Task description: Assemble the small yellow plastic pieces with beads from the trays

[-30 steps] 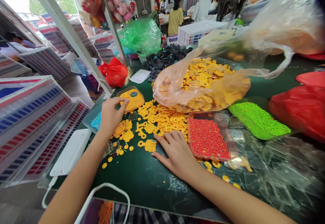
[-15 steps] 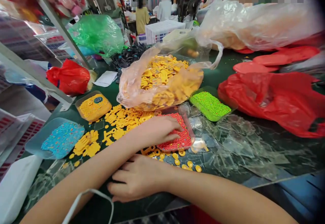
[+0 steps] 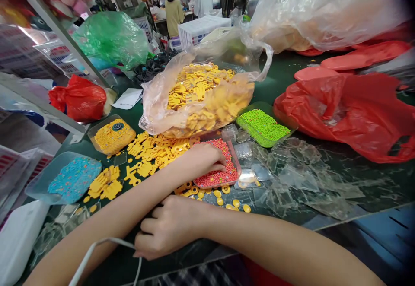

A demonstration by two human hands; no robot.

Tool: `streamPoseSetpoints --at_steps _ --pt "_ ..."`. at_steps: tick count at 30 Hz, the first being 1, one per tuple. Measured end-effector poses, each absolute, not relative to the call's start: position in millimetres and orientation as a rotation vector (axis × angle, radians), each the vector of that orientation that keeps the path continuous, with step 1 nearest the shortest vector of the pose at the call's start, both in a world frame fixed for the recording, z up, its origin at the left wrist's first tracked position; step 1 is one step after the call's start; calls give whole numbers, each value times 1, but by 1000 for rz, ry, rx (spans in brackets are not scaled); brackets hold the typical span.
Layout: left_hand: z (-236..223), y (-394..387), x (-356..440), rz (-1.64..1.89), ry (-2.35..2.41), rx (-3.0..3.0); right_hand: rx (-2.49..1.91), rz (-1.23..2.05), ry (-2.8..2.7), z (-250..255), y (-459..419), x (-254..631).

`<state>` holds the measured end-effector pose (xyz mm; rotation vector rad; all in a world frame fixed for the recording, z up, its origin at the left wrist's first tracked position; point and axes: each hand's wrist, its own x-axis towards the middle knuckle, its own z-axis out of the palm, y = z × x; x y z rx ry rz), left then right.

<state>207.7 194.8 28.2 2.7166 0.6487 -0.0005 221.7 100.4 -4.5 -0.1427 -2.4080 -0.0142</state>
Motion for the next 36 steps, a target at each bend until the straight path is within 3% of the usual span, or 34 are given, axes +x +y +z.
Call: streamPoseSetpoints --at_steps 5,11,19,36 --pt "52 183 180 265 724 2758 -162 20 -2570 4 96 227" --pt "63 144 86 791 1165 2523 -164 109 -2593 0 86 225" --pt "10 101 22 695 1456 2397 -249 195 -2566 -6 89 225" --pt "9 97 20 558 1380 2374 -321 426 -2613 -10 93 225"
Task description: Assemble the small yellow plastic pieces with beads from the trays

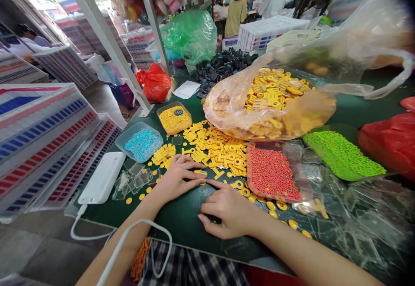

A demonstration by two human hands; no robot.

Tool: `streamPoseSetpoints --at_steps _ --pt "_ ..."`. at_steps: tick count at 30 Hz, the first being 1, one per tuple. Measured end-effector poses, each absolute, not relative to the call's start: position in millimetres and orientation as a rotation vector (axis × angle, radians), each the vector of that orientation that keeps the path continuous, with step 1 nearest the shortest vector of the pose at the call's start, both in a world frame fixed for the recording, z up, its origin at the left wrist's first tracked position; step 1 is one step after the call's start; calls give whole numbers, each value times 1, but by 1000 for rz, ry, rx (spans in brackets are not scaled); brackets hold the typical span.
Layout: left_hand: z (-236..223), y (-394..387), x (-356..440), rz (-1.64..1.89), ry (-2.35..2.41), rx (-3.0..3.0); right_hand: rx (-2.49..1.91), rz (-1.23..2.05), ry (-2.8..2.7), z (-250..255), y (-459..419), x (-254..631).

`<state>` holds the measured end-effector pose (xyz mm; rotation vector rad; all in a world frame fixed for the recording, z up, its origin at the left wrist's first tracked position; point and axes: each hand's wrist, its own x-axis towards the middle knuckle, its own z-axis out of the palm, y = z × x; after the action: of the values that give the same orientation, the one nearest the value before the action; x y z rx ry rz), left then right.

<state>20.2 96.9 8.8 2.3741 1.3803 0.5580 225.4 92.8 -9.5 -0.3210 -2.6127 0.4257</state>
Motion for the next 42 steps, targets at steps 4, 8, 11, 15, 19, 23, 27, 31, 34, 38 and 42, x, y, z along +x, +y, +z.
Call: streamPoseSetpoints --at_steps 4,8,11,15,19,23,27,31,34,38,42 --pt "12 97 19 609 1421 2307 -308 431 -2609 -7 92 225" --pt "12 97 18 631 1417 2299 -314 431 -2611 -3 91 224" --pt "11 97 15 675 1457 2299 -316 430 -2611 -2 90 225" --pt "8 99 12 752 1566 2267 -312 432 -2616 -4 90 225" --pt "8 100 15 698 1548 2266 -293 418 -2616 -5 91 224" --pt "8 101 20 591 1519 2269 -273 399 -2630 -5 92 224" --pt "10 102 22 508 1520 2252 -269 393 -2643 -4 92 224" --pt "13 100 23 518 1482 2262 -272 376 -2650 -4 93 224" --pt "13 99 22 501 1435 2287 -266 369 -2634 -5 93 225" --pt "13 98 20 518 1442 2314 -276 374 -2625 -6 93 225" --pt "14 97 20 518 1422 2348 -282 376 -2621 -8 93 225"
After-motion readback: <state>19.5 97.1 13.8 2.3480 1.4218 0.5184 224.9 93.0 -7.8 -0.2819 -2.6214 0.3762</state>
